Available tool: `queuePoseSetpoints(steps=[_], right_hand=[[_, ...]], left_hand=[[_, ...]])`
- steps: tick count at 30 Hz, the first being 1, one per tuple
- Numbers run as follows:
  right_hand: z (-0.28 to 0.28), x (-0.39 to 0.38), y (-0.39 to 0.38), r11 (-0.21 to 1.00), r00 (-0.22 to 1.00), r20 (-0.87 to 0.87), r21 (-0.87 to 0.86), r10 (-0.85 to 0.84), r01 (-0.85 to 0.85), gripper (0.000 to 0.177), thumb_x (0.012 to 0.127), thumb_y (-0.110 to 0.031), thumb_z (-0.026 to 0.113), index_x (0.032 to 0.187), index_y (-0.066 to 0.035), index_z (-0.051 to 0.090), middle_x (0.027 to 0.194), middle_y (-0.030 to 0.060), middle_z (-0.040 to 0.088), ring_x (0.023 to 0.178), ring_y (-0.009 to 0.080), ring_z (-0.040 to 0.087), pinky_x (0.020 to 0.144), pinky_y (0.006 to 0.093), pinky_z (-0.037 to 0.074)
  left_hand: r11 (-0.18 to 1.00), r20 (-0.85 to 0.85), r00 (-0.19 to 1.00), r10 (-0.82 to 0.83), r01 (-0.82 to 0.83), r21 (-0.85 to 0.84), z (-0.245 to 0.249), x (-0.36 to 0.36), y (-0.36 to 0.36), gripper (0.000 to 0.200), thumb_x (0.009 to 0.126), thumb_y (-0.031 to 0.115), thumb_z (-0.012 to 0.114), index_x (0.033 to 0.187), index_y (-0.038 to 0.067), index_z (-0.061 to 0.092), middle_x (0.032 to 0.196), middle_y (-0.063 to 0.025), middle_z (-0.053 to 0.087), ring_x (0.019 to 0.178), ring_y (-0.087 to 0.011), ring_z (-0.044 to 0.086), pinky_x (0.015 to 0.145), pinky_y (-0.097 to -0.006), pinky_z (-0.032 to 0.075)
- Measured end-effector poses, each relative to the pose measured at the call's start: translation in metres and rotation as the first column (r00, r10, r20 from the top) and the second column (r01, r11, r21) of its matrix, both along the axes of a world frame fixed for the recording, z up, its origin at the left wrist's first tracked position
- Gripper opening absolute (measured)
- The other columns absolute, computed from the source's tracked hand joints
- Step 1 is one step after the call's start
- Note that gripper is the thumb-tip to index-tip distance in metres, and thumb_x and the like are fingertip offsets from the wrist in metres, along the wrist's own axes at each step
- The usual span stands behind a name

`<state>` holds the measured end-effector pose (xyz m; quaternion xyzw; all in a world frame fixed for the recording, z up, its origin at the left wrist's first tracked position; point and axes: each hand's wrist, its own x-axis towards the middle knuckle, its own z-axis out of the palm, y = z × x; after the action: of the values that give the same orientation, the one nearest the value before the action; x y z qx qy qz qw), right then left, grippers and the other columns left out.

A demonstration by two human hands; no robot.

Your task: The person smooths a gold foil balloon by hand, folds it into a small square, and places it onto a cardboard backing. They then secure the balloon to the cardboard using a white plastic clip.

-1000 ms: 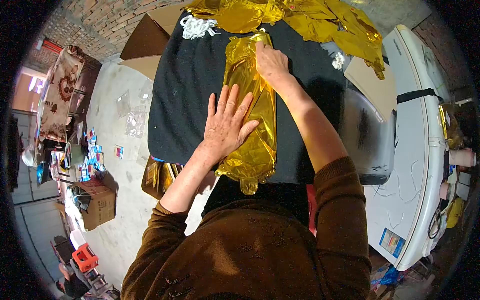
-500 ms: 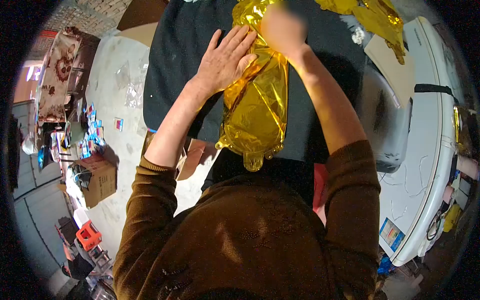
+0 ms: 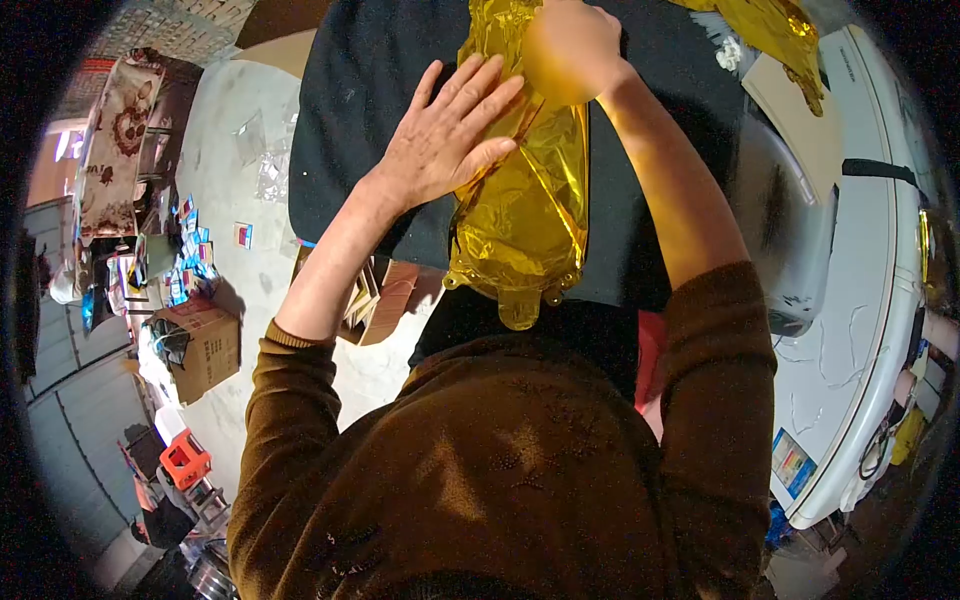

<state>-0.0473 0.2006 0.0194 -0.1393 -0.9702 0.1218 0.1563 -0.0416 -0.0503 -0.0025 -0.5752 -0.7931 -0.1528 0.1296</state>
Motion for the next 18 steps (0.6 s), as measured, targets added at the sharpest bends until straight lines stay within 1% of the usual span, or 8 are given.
queuePoseSetpoints(steps=[2, 3, 6, 7, 8, 10, 15, 18], right_hand=[[0.005, 0.003, -0.003, 1.0, 1.0, -0.004, 0.006, 0.002, -0.002, 0.015, 0.099, -0.019, 0.059, 0.1, -0.003, 0.057, 0.086, 0.0195, 0.07, 0.078, 0.0406, 0.07, 0.064, 0.0495, 0.053], [0.006, 0.004, -0.003, 1.0, 1.0, -0.006, 0.011, 0.001, -0.001, 0.016, 0.098, -0.019, 0.057, 0.101, -0.003, 0.056, 0.087, 0.0215, 0.07, 0.081, 0.0432, 0.07, 0.065, 0.0515, 0.052], [-0.002, 0.002, 0.0, 0.999, 0.999, -0.037, 0.047, 0.016, -0.014, 0.016, 0.098, -0.019, 0.059, 0.099, -0.003, 0.056, 0.084, 0.0188, 0.07, 0.079, 0.0415, 0.07, 0.063, 0.0508, 0.052], [-0.004, 0.001, 0.001, 0.999, 0.999, -0.044, 0.046, 0.02, -0.018, 0.016, 0.098, -0.019, 0.06, 0.098, -0.004, 0.056, 0.084, 0.0188, 0.069, 0.078, 0.0415, 0.07, 0.063, 0.051, 0.052], [-0.006, 0.0, 0.003, 0.999, 0.998, -0.051, 0.046, 0.026, -0.024, 0.016, 0.097, -0.019, 0.06, 0.098, -0.004, 0.056, 0.084, 0.0188, 0.069, 0.078, 0.0415, 0.07, 0.063, 0.0512, 0.051], [-0.007, 0.0, 0.003, 0.999, 0.998, -0.06, 0.031, 0.032, -0.03, 0.015, 0.097, -0.018, 0.06, 0.097, -0.004, 0.056, 0.083, 0.0189, 0.069, 0.078, 0.0416, 0.07, 0.062, 0.0517, 0.051], [-0.004, 0.001, 0.0, 0.999, 0.997, -0.072, 0.031, 0.032, -0.029, 0.015, 0.097, -0.017, 0.06, 0.098, -0.003, 0.055, 0.084, 0.0196, 0.07, 0.079, 0.0422, 0.07, 0.063, 0.0537, 0.05], [-0.001, 0.0, 0.002, 1.0, 1.0, -0.002, 0.022, 0.007, -0.007, 0.016, 0.098, -0.018, 0.06, 0.1, -0.003, 0.055, 0.088, 0.0202, 0.07, 0.081, 0.0428, 0.07, 0.065, 0.0549, 0.051]], left_hand=[[0.999, 0.059, 0.998, -0.038, 0.037, 0.007, 0.001, 0.005, -0.007, 0.067, 0.109, 0.064, 0.031, 0.162, 0.024, 0.039, 0.166, -0.0112, 0.039, 0.156, -0.0287, 0.031, 0.13, -0.0563, 0.013], [0.997, 0.039, 0.998, -0.052, 0.05, 0.052, 0.006, 0.009, -0.012, 0.067, 0.107, 0.061, 0.042, 0.157, 0.016, 0.046, 0.158, -0.0154, 0.048, 0.151, -0.0324, 0.039, 0.127, -0.0543, 0.022], [0.98, 0.29, 0.954, -0.08, 0.022, 0.197, 0.03, 0.029, -0.031, 0.065, 0.101, 0.056, 0.059, 0.142, 0.006, 0.06, 0.134, -0.0186, 0.062, 0.135, -0.0353, 0.052, 0.116, -0.0509, 0.036], [0.98, 0.265, 0.963, -0.047, -0.007, 0.2, 0.036, 0.036, -0.039, 0.06, 0.09, 0.051, 0.075, 0.119, -0.001, 0.067, 0.107, -0.0154, 0.063, 0.112, -0.0343, 0.058, 0.098, -0.0463, 0.044], [0.986, 0.233, 0.972, 0.02, -0.057, 0.156, 0.043, 0.047, -0.047, 0.055, 0.085, 0.05, 0.079, 0.107, 0.001, 0.066, 0.096, -0.0121, 0.059, 0.098, -0.0314, 0.055, 0.088, -0.0435, 0.043], [0.992, 0.256, 0.961, 0.108, -0.123, 0.042, 0.046, 0.071, -0.06, 0.048, 0.087, 0.048, 0.078, 0.1, 0.004, 0.064, 0.098, -0.0125, 0.056, 0.093, -0.0322, 0.053, 0.083, -0.0427, 0.04], [0.955, 0.22, 0.942, 0.254, -0.28, 0.096, 0.031, 0.103, -0.061, 0.027, 0.082, 0.019, 0.081, 0.091, 0.006, 0.059, 0.087, -0.0092, 0.054, 0.086, -0.0297, 0.052, 0.077, -0.042, 0.038], [0.951, 0.196, 0.936, 0.292, -0.305, 0.042, 0.034, 0.107, -0.059, 0.026, 0.08, 0.015, 0.079, 0.092, 0.006, 0.058, 0.088, -0.0099, 0.055, 0.087, -0.0294, 0.053, 0.078, -0.0426, 0.038]])
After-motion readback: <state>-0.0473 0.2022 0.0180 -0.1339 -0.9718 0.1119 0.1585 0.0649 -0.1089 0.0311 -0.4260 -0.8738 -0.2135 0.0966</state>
